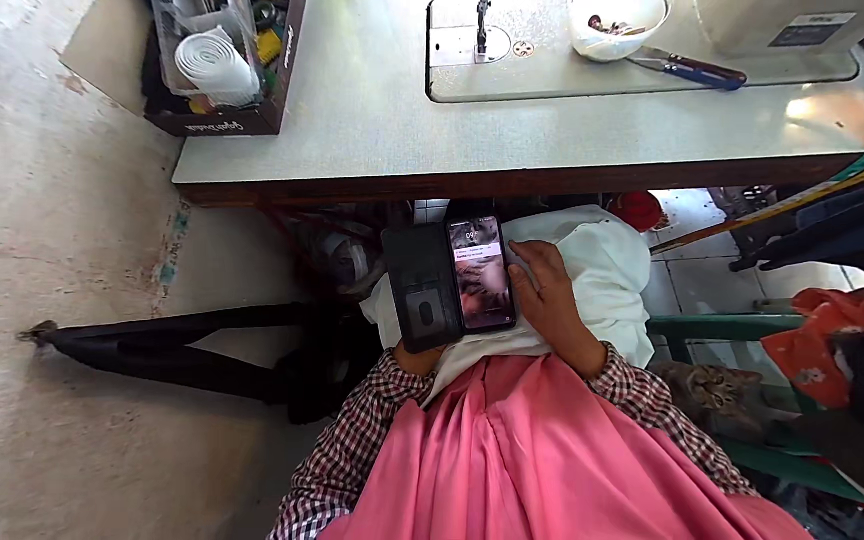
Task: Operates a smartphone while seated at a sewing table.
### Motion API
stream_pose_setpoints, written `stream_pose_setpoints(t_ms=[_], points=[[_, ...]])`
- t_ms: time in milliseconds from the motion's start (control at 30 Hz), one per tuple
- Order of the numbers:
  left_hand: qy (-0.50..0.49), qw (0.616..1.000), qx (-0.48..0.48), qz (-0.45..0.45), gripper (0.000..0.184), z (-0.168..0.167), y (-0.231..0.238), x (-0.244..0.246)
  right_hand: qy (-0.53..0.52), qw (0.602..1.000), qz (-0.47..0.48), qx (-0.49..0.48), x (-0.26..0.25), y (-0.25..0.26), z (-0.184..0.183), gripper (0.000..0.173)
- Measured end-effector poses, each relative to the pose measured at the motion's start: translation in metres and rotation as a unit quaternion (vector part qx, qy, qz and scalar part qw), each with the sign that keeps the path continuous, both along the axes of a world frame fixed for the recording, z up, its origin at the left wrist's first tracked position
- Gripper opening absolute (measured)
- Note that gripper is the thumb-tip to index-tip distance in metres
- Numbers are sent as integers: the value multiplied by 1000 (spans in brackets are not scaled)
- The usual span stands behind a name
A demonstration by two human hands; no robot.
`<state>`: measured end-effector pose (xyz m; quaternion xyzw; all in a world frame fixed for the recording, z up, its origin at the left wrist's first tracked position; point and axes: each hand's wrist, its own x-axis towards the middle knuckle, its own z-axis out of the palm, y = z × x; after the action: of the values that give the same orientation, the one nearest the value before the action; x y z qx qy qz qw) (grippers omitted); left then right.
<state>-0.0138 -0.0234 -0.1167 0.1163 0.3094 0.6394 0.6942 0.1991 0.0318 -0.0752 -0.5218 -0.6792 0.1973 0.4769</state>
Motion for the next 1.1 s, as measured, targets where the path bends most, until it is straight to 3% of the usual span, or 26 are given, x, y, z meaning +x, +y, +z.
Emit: stream_pose_setpoints(t_ms=[167, 367, 500, 733, 867, 967, 1033, 1067, 1100], points=[[-38, 999, -17, 17, 46, 0, 2, 1, -82, 990, 38, 104, 3, 4, -7, 30], [3, 1000, -22, 5, 40, 0, 2, -1, -130, 983, 77, 102, 0, 5, -11, 27], [-5, 1000, 20, -11, 31, -10, 2, -4, -162, 982, 44, 82, -1, 4, -10, 34], [-13, 999, -33, -23, 36, 3, 3, -5, -18, 999, 1, 46, 5, 7, -13, 37], [67, 996, -18, -52, 30, 16, 9, -3, 74, 996, -14, -41, 10, 8, -12, 37], [209, 965, 53, -153, 23, 19, 18, -5, 99, 988, -10, -115, 13, 7, -12, 38], [337, 918, 94, -185, 19, 20, 24, -2, 104, 981, -14, -161, 14, 8, -13, 38], [453, 857, 130, -208, 19, 19, 27, -1, 108, 978, -17, -177, 14, 8, -12, 38], [576, 765, 171, -233, 23, 17, 30, -2, 108, 978, -19, -179, 15, 8, -12, 38]])
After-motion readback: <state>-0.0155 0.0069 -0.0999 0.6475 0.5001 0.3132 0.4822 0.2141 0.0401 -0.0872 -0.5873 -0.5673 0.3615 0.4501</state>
